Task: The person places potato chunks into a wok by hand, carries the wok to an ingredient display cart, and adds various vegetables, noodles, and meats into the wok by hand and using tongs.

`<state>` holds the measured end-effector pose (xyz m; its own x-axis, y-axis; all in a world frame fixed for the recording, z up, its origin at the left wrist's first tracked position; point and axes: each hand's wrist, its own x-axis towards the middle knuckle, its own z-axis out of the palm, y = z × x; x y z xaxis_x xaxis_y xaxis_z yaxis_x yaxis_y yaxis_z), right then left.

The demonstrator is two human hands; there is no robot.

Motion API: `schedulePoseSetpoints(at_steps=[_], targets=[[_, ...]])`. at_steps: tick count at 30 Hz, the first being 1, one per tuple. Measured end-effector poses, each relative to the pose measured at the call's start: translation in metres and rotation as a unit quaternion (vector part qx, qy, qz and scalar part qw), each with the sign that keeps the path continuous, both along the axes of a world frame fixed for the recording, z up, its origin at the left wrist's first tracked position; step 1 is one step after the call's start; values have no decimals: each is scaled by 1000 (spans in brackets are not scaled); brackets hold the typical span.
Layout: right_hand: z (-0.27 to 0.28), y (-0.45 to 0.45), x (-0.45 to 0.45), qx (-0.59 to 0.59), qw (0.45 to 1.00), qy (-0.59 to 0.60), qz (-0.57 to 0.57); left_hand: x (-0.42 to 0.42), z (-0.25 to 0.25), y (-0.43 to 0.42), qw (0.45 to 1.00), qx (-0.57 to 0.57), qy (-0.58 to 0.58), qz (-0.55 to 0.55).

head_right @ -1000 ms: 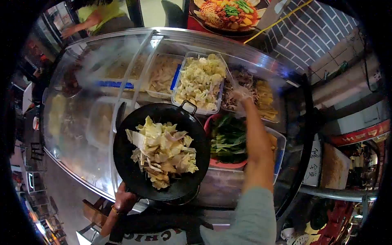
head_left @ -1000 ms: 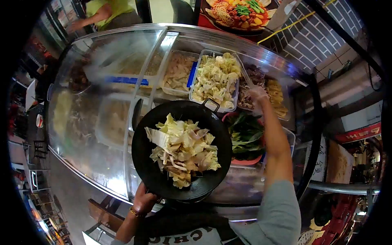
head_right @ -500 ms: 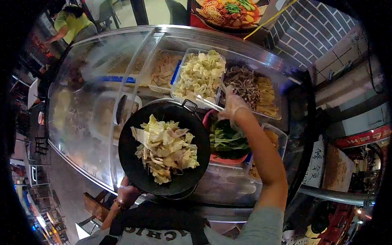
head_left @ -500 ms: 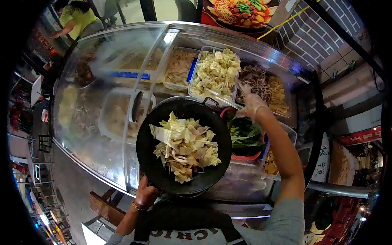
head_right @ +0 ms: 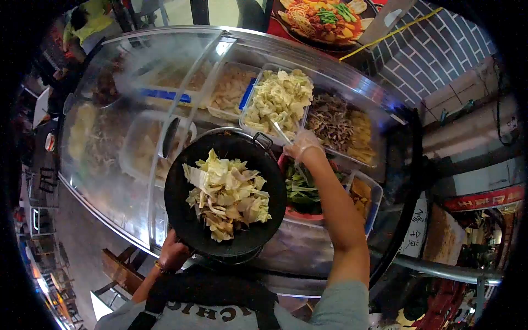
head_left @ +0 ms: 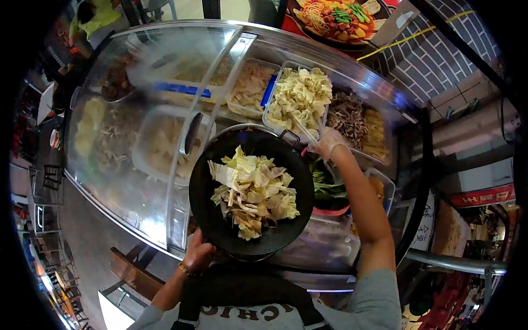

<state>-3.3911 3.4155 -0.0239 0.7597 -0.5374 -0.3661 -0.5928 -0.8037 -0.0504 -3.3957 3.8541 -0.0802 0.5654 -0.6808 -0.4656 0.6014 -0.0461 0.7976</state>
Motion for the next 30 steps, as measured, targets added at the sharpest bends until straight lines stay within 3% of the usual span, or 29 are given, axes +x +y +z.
schedulePoseSetpoints(at_steps=[1, 2, 4, 8, 10, 23, 26, 28, 30], targets=[[2, 1, 7, -9, 997, 81, 2, -1, 0, -1, 997, -44, 52, 23], [1, 5, 5, -7, 997, 82, -1, -2, 1, 1, 997, -43, 53, 20], [-5, 10, 7, 21, 993, 3, -119, 3, 2, 1, 996, -68, 62, 7], [-21, 4, -13, -23, 999, -45, 4, 3, -3, 3, 999, -41, 3, 22], [-18, 11, -24, -50, 983, -174, 22, 6, -2, 6, 999, -30, 4, -24], [1, 12, -55, 16, 990, -131, -45, 0, -8, 11, 996, -73, -47, 11], [-10, 6, -61, -55, 978, -203, -4, 2, 6, 9, 996, -90, -1, -16], [5, 14, -60, 37, 987, -146, -59, 0, 2, 11, 996, -80, 29, -6], [13, 18, -64, 29, 980, -192, -36, -1, 8, 7, 996, -83, 35, 7]])
